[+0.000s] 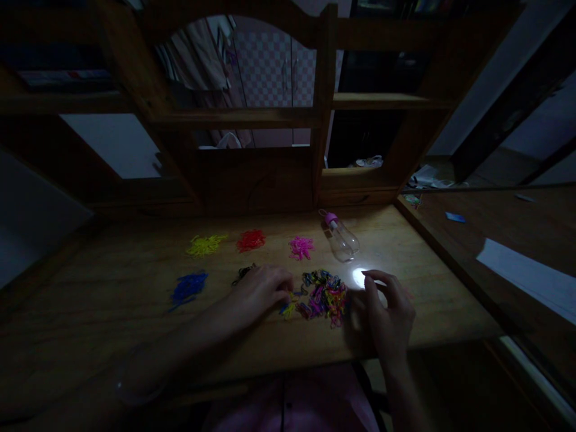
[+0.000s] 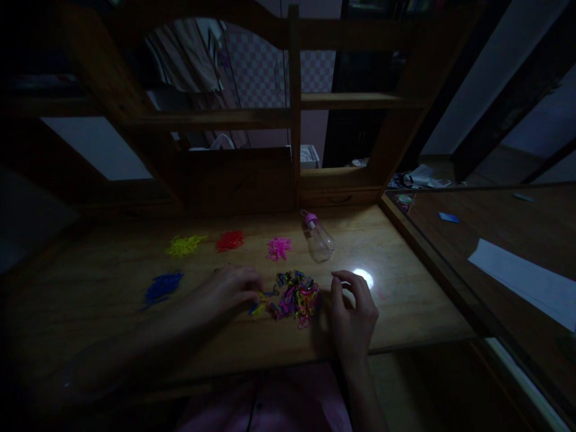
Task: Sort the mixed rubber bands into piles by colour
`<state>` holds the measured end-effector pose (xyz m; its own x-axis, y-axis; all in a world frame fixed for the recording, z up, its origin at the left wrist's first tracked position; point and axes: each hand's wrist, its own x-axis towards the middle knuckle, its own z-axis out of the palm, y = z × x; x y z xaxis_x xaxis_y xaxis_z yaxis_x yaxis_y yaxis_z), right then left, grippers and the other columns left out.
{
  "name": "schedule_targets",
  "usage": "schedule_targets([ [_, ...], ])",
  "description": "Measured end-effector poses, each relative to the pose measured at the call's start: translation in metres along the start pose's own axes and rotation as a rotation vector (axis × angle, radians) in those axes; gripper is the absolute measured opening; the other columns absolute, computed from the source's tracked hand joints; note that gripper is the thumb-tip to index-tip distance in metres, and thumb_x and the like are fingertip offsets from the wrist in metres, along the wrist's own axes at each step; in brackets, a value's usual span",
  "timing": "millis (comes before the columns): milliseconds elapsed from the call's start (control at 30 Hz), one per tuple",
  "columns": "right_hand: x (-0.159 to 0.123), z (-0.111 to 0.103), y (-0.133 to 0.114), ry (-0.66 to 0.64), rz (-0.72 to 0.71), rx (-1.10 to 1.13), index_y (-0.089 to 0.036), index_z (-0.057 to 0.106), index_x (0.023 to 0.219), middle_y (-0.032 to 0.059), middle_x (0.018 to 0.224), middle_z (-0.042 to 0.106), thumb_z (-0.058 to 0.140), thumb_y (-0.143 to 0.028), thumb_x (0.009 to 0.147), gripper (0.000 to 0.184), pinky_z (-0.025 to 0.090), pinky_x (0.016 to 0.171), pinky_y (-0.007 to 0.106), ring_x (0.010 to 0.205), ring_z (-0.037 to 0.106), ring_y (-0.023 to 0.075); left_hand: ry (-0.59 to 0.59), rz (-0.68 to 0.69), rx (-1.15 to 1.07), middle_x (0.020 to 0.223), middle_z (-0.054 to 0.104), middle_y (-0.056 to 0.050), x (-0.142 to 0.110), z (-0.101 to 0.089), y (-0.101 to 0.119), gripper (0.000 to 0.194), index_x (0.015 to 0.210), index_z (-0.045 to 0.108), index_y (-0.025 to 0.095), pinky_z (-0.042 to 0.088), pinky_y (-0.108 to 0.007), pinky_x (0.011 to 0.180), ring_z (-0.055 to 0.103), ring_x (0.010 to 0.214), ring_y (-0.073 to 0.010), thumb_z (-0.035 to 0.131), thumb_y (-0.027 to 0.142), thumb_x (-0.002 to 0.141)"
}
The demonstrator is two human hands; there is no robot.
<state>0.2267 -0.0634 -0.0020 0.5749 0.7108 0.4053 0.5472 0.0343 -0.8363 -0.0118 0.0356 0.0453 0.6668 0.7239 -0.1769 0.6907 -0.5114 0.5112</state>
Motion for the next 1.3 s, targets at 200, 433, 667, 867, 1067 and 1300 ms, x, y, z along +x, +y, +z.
schedule_targets([
  [200,0.000,0.001,0.002,-0.003,-0.001,0.017,-0.021,0.067,0.093,0.0035,0.097,0.068,0.057,-0.028,0.090,0.012,0.054,0.074,0.029,0.087,0.065,0.0174,0.007,-0.018,0.011,0.089,0.067,-0.002,0.002,0.012,-0.007,0.007,0.085,0.066,0.022,0.041,-0.030,0.077,0.058,0.089,-0.0211,0.060,0.026,0.084],
  [433,0.000,0.000,-0.001,-0.004,-0.008,0.009,-0.021,0.067,0.092,0.0038,0.097,0.067,0.056,-0.027,0.089,0.013,0.054,0.071,0.028,0.085,0.064,0.0172,-0.031,0.102,-0.009,0.102,0.063,-0.003,-0.005,0.012,-0.015,0.012,0.100,0.061,0.023,0.041,-0.031,0.087,0.054,0.096,-0.0190,0.052,0.029,0.093],
  [667,0.000,0.001,-0.001,-0.003,0.009,0.033,-0.021,0.067,0.092,0.0044,0.097,0.067,0.056,-0.027,0.089,0.013,0.055,0.072,0.029,0.087,0.064,0.0181,-0.042,0.056,-0.148,0.101,0.063,-0.002,-0.003,0.005,-0.020,0.016,0.097,0.063,0.022,0.042,-0.030,0.084,0.056,0.095,-0.0198,0.057,0.035,0.088],
  [867,0.000,0.000,-0.001,0.001,0.002,0.027,-0.020,0.067,0.092,0.0048,0.096,0.067,0.056,-0.028,0.089,0.013,0.054,0.070,0.029,0.084,0.064,0.0180,-0.116,-0.043,-0.389,0.074,0.065,0.000,0.020,0.006,-0.034,0.014,0.081,0.064,0.017,0.043,-0.024,0.064,0.059,0.071,-0.0147,0.068,0.028,0.074],
  [1067,0.000,0.000,-0.001,0.003,-0.002,0.026,-0.021,0.068,0.091,0.0048,0.096,0.068,0.056,-0.028,0.089,0.014,0.055,0.072,0.030,0.087,0.064,0.0186,-0.120,-0.094,-0.569,0.080,0.069,-0.003,0.022,0.009,-0.037,0.032,0.097,0.070,0.016,0.048,-0.025,0.067,0.062,0.073,-0.0148,0.073,0.033,0.070],
  [1300,0.000,0.001,0.000,0.007,-0.005,0.038,-0.021,0.067,0.091,0.0049,0.096,0.068,0.056,-0.028,0.089,0.014,0.055,0.074,0.031,0.088,0.064,0.0189,-0.086,-0.127,-0.530,0.081,0.071,-0.004,0.021,0.013,-0.039,0.024,0.083,0.073,0.015,0.048,-0.027,0.070,0.064,0.079,-0.0179,0.066,0.036,0.075],
])
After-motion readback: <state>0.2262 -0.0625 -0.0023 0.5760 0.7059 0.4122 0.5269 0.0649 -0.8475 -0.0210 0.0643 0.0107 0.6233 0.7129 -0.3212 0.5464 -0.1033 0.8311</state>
